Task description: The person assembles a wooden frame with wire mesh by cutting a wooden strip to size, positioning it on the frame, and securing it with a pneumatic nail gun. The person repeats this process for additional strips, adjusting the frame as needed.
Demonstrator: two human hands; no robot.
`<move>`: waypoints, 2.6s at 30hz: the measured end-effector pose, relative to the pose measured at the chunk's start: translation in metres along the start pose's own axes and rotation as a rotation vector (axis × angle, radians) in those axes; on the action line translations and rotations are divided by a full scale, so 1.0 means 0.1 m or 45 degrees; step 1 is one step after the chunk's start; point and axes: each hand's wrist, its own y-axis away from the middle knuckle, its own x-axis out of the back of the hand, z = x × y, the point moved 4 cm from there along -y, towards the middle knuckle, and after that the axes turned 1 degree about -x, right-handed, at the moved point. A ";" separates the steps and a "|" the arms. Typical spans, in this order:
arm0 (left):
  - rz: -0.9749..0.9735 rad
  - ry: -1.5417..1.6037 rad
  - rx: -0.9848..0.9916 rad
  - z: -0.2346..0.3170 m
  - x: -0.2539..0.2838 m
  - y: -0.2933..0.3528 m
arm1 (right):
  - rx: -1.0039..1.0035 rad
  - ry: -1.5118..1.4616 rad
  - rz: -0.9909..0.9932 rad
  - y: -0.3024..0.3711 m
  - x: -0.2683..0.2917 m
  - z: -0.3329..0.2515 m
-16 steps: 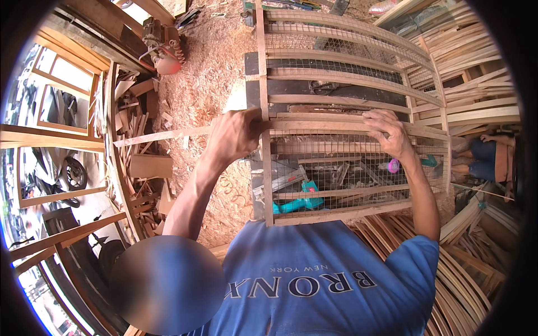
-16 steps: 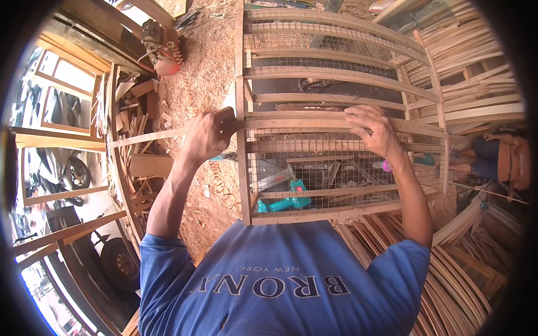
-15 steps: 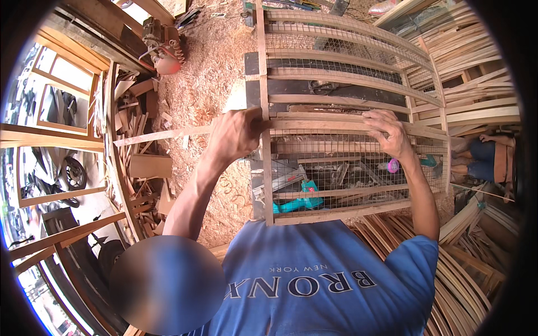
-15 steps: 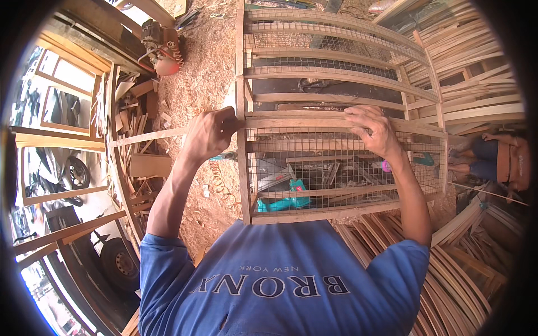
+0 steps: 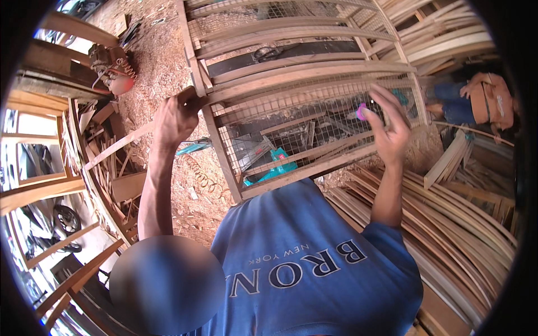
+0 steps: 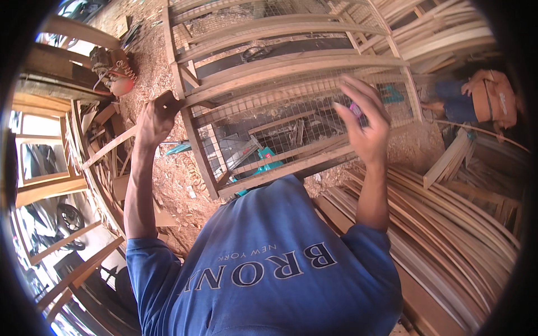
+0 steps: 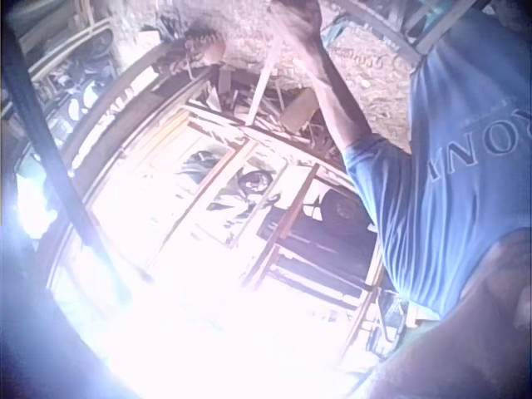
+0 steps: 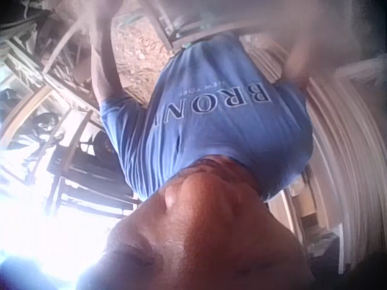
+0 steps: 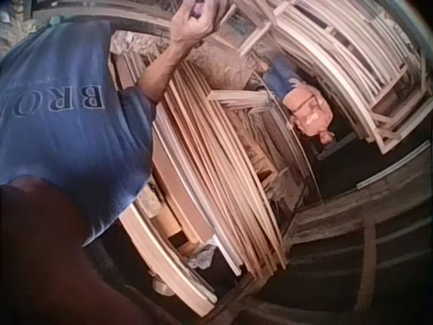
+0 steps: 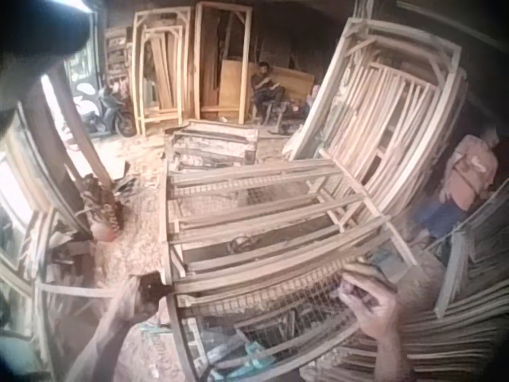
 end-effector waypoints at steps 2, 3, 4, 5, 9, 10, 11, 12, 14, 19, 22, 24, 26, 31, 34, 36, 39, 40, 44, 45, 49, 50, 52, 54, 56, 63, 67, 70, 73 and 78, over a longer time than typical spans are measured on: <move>-0.021 -0.059 -0.033 0.01 -0.04 -0.04 | -0.142 -0.114 0.346 0.53 0.26 0.18; 0.027 -0.042 -0.112 0.04 -0.05 -0.06 | -0.245 -0.087 0.537 0.88 0.38 0.32; 0.037 -0.098 -0.127 0.05 -0.08 -0.06 | -0.421 -0.047 0.731 1.25 0.46 0.52; -0.028 -0.040 -0.038 0.02 -0.11 -0.09 | -0.554 -0.161 0.931 1.63 0.45 0.80; 0.017 0.042 -0.044 0.04 -0.14 -0.05 | -1.264 -0.045 0.781 2.95 0.18 1.98; 0.072 0.058 -0.157 0.08 -0.11 -0.04 | -1.516 0.090 0.542 3.22 0.11 2.19; 0.032 0.102 -0.075 0.05 -0.09 0.00 | -1.397 0.136 0.398 3.31 0.01 2.36; 0.097 0.111 -0.069 0.06 -0.05 0.02 | -1.485 0.227 0.278 3.42 -0.07 2.49; 0.116 0.047 -0.054 0.07 0.04 0.09 | -1.539 0.359 -0.077 3.45 -0.19 2.64; 0.046 0.146 -0.032 0.13 0.12 0.17 | -1.656 0.750 -0.466 3.11 -0.16 2.81; 0.065 0.099 -0.035 0.15 0.08 0.21 | -1.525 0.996 -0.815 2.98 -0.17 3.06; 0.069 0.097 -0.070 0.15 0.05 0.22 | -1.421 1.001 -0.862 2.96 -0.17 3.25; 0.101 0.062 -0.089 0.16 0.03 0.23 | -1.342 0.990 -0.945 2.92 -0.16 3.42; 0.086 0.092 -0.063 0.24 0.03 0.26 | -1.124 0.922 -0.978 2.77 0.16 3.21; 0.137 0.105 -0.056 0.28 0.06 0.33 | -1.010 0.782 -0.771 2.77 0.54 2.77; 0.096 0.066 -0.073 0.29 0.06 0.35 | -1.106 0.805 -0.866 3.03 0.69 2.51; 0.130 0.150 -0.077 0.24 0.08 0.32 | -1.149 0.808 -0.763 3.50 0.81 2.29; 0.140 0.203 -0.099 0.22 0.09 0.31 | -1.164 0.801 -0.680 3.72 0.86 2.19; 0.109 0.005 -0.038 0.08 0.10 0.26 | -1.812 0.184 -0.190 4.67 0.69 1.60; 0.112 0.014 -0.062 0.06 0.10 0.28 | -1.858 0.118 0.044 4.83 0.56 1.33; 0.228 0.004 -0.180 -0.06 0.18 0.35 | -1.646 -0.445 0.766 4.53 -0.13 -0.05; 0.262 -0.015 -0.195 -0.07 0.19 0.37 | -1.520 -0.533 0.934 4.24 -0.23 -0.43; 0.168 0.020 -0.111 -0.14 0.18 0.35 | -1.325 -0.579 0.856 3.40 -0.37 -1.15; 0.224 0.061 -0.155 -0.13 0.17 0.34 | -1.284 -0.546 0.531 2.52 -0.45 -1.81; 0.083 0.074 -0.022 -0.18 0.09 0.34 | -1.047 -0.176 0.108 1.71 -0.66 -2.31; 0.240 0.072 -0.118 -0.33 -0.02 0.31 | -0.675 -0.047 -0.458 0.74 -1.40 -2.65; 0.306 0.046 -0.176 -0.34 -0.06 0.30 | -0.658 -0.062 -0.532 0.79 -1.51 -2.59; 0.334 -0.032 -0.219 -0.26 -0.02 0.32 | -0.678 -0.115 -0.572 0.84 -1.60 -2.57; 0.285 0.100 -0.263 -0.17 0.02 0.35 | -0.657 -0.102 -0.553 0.90 -1.66 -2.57; 0.237 0.066 -0.195 -0.19 0.00 0.36 | -0.504 0.036 -0.524 0.93 -1.67 -2.60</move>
